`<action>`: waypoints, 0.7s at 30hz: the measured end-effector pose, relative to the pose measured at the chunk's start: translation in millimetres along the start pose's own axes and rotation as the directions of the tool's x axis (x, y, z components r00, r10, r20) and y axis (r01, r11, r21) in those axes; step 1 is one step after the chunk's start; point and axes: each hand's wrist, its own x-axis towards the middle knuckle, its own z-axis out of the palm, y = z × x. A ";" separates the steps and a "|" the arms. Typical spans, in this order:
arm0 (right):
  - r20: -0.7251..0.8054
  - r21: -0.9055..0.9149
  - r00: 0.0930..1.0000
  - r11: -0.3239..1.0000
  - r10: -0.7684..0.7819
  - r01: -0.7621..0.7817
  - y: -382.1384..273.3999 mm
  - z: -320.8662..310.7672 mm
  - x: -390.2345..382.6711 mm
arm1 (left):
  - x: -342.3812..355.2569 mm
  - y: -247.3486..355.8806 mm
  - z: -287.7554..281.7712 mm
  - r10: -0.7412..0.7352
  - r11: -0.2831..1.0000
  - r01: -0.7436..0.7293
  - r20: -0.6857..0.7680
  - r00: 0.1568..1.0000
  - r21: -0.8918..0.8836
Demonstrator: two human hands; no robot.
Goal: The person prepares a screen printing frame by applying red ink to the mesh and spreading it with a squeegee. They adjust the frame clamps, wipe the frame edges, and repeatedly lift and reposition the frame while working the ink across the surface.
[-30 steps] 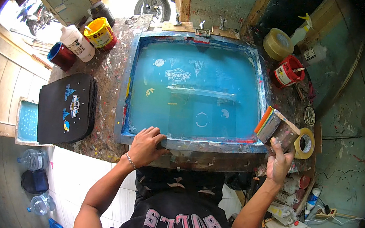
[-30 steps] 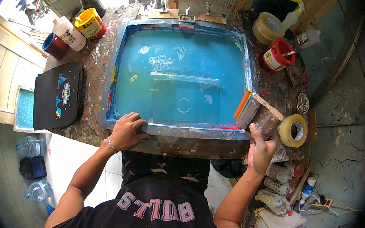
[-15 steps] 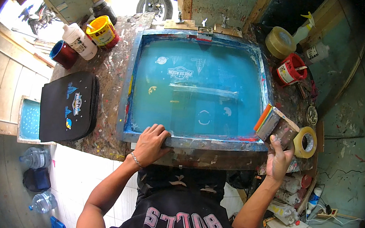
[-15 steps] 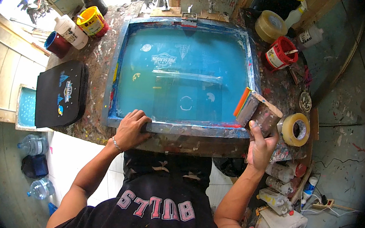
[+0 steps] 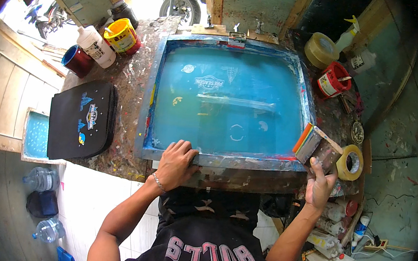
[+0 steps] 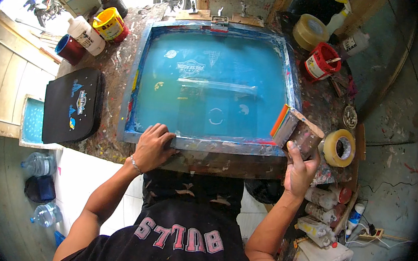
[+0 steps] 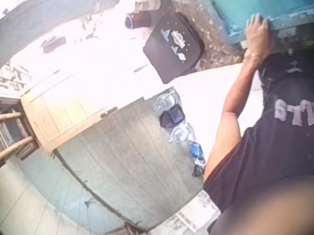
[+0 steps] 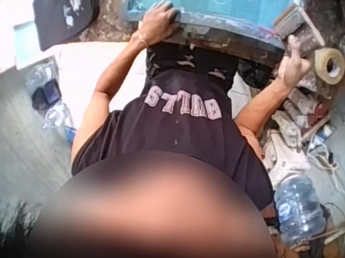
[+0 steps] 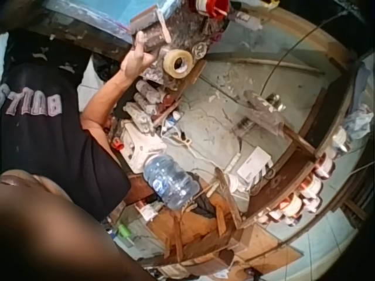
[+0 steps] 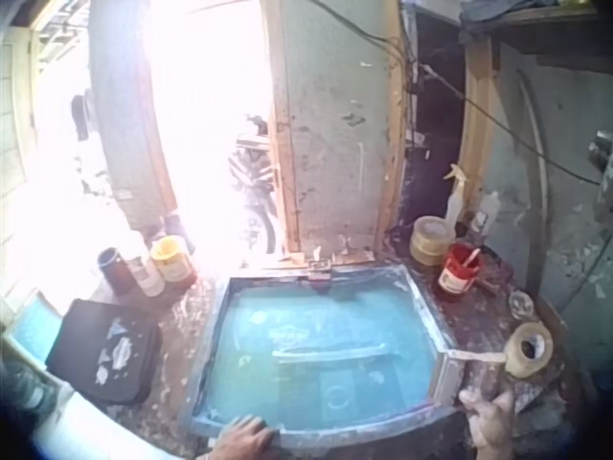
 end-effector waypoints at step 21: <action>-0.008 -0.009 1.000 1.000 -0.009 0.009 3.4 -0.1 -0.3 | 1.0 -4.5 4.3 -0.010 1.000 0.010 0.035 0.999 0.004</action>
